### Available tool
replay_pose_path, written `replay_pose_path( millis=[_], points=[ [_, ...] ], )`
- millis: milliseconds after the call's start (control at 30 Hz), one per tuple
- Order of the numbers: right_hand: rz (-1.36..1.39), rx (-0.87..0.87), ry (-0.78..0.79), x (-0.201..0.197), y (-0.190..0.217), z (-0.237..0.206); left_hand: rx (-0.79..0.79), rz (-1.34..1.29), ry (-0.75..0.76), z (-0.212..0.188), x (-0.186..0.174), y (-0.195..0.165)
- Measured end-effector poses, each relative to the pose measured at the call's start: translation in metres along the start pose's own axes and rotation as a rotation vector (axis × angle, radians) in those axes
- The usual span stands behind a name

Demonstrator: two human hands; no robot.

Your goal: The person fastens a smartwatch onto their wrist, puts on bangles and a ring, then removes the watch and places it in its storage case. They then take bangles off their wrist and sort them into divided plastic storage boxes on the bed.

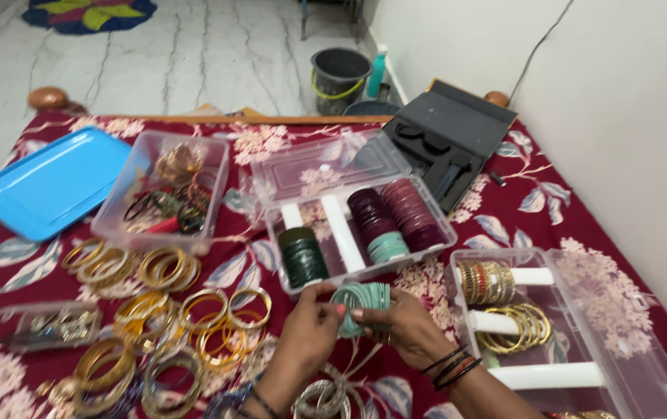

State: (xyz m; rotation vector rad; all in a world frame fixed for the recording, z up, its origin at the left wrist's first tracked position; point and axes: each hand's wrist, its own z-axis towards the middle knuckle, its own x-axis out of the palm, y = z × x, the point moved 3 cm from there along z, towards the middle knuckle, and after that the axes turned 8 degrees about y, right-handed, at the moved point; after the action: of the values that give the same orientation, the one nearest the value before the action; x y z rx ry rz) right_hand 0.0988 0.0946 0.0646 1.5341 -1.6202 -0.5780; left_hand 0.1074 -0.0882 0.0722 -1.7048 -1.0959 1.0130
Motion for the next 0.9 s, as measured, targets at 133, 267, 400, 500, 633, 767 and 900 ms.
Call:
replay_pose_path(
  millis=[133,267,400,500,633,767,900],
  points=[
    [0.011,0.04,0.094,0.02,-0.009,-0.015,-0.086,-0.222,0.046,-0.02,0.002,0.013],
    [0.008,0.061,0.191,0.036,-0.018,-0.024,-0.171,-0.373,0.045,-0.029,0.003,0.018],
    [-0.043,0.082,0.188,0.038,-0.025,-0.027,-0.159,-0.543,0.017,-0.036,0.001,0.023],
    [-0.061,0.083,0.193,0.036,-0.029,-0.029,-0.114,-0.594,0.039,-0.04,0.001,0.025],
    [-0.077,0.133,0.17,0.032,-0.033,-0.032,-0.242,-0.584,0.04,-0.046,0.002,0.03],
    [-0.023,0.149,0.163,0.028,-0.038,-0.031,-0.249,-0.588,0.032,-0.048,0.005,0.034],
    [-0.015,0.119,0.133,0.022,-0.05,-0.026,-0.183,-0.615,0.04,-0.041,0.01,0.041]
  ],
)
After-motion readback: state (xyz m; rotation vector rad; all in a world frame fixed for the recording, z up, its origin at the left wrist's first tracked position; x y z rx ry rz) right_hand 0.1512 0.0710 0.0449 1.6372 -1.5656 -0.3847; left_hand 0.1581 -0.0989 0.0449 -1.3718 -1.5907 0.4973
